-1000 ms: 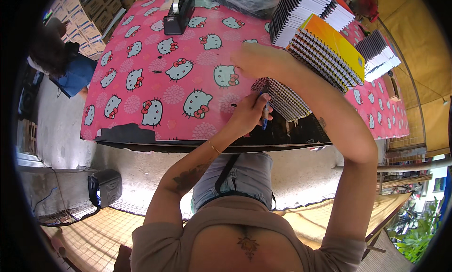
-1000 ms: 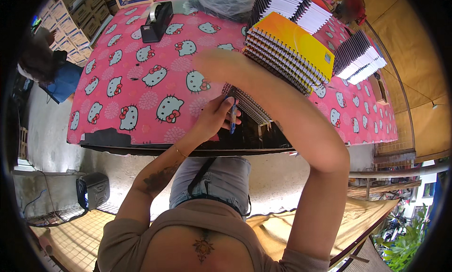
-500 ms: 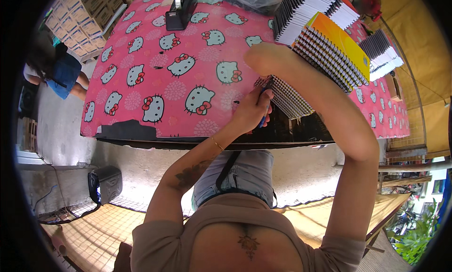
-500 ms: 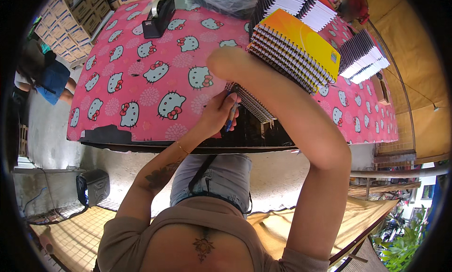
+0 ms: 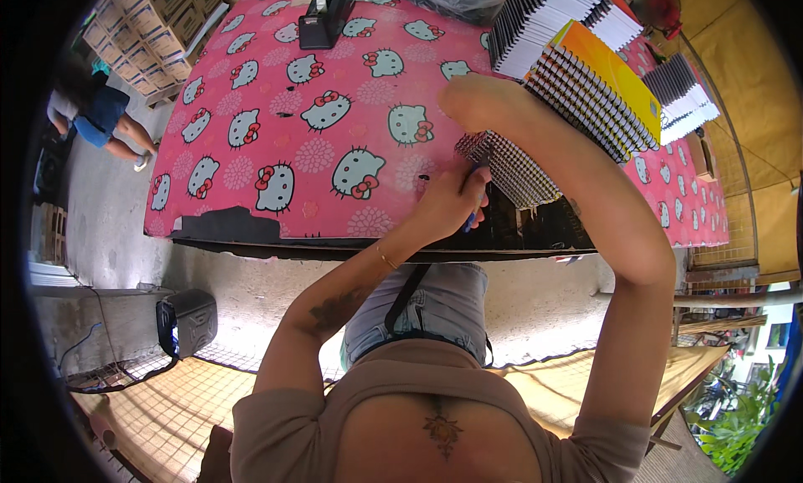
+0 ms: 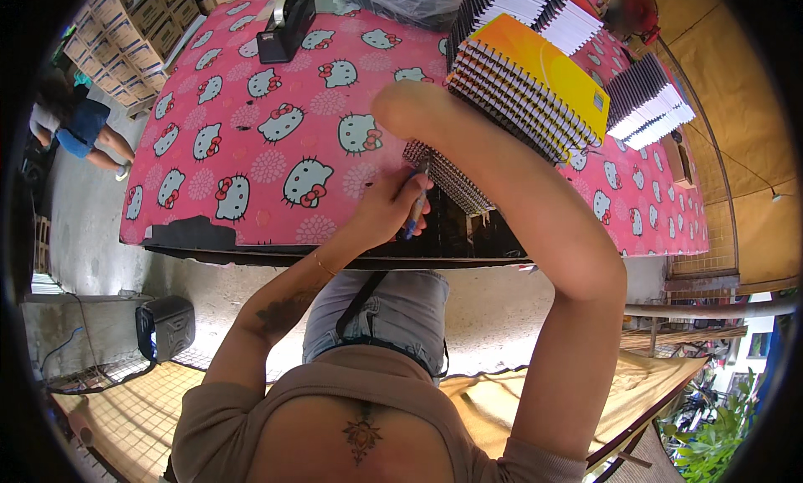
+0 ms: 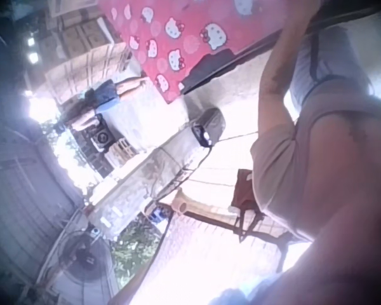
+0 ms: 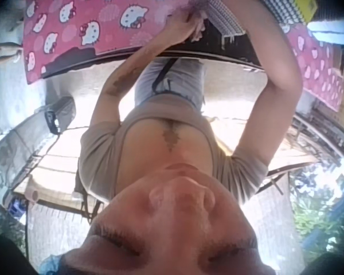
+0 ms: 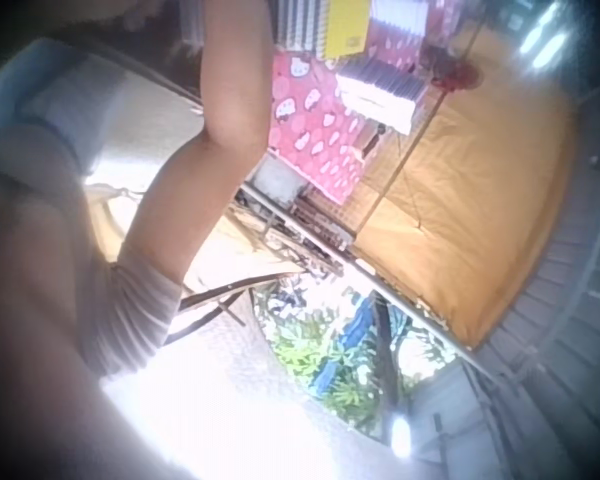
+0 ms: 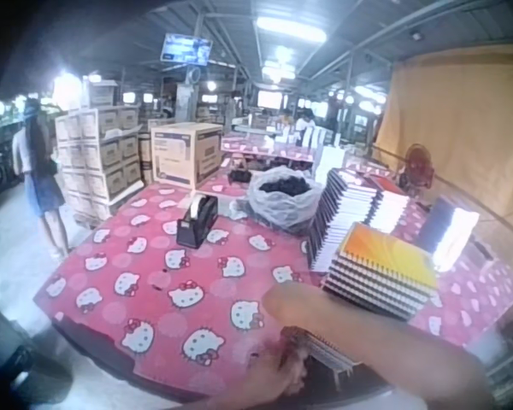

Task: The person uses pliers to cut and bend the spiral binding on a stack of yellow notebooks, then places the finished stack onto a pile on the table.

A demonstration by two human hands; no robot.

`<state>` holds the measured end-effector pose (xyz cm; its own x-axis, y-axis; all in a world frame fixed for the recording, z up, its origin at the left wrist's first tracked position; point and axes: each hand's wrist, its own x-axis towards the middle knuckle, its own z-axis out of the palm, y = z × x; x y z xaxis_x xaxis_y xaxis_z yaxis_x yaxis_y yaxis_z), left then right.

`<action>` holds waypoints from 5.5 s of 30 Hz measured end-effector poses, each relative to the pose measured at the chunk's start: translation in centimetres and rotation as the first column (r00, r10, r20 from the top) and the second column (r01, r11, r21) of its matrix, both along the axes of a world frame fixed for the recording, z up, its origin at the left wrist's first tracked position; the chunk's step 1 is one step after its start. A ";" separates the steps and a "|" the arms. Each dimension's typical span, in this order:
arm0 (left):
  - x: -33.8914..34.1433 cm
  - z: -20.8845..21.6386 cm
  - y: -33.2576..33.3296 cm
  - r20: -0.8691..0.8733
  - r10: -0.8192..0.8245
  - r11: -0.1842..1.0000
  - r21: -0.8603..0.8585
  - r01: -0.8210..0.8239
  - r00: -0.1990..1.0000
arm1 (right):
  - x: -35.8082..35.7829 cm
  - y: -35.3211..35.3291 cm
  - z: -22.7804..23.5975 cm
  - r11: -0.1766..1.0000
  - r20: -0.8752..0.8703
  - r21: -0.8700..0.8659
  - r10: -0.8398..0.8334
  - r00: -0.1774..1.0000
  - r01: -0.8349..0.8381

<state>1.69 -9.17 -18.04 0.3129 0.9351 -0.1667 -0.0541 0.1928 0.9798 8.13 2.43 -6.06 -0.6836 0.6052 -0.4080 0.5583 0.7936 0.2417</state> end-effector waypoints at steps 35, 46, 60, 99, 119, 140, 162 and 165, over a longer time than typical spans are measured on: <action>0.0 -1.0 -0.4 0.111 -0.012 0.996 -0.090 0.022 0.994 | 0.1 -0.3 -0.6 0.998 -0.080 0.008 -0.069 0.994 0.070; 0.2 -1.3 0.9 0.086 0.010 0.996 -0.085 -0.003 0.996 | 0.5 0.5 -3.1 0.998 -0.045 0.049 0.035 0.998 -0.032; 0.2 -2.6 0.9 0.126 0.049 0.987 -0.155 -0.029 0.991 | 0.5 0.0 -3.2 0.999 -0.088 0.045 0.010 0.996 -0.006; -0.2 -2.0 0.7 0.195 0.095 0.952 -0.305 -0.032 0.976 | 1.2 1.6 -8.0 0.997 -0.191 0.042 0.078 0.979 -0.071; -0.2 -2.6 1.6 0.206 0.060 0.927 -0.375 0.022 0.977 | 0.6 0.6 -7.1 0.999 -0.112 0.001 -0.043 0.993 0.044; -0.5 -3.3 2.0 0.137 0.031 0.926 -0.377 0.023 0.990 | 0.4 0.1 -6.6 0.995 -0.135 -0.038 -0.093 0.987 0.088; -1.7 -2.6 1.6 0.249 -0.044 0.871 -0.464 0.159 0.967 | 0.2 0.9 -8.3 0.997 -0.149 0.030 -0.070 0.986 0.075; -1.5 -2.4 1.9 0.246 -0.038 0.884 -0.443 0.147 0.969 | 0.2 0.6 -8.2 0.995 -0.106 0.048 -0.077 0.991 0.082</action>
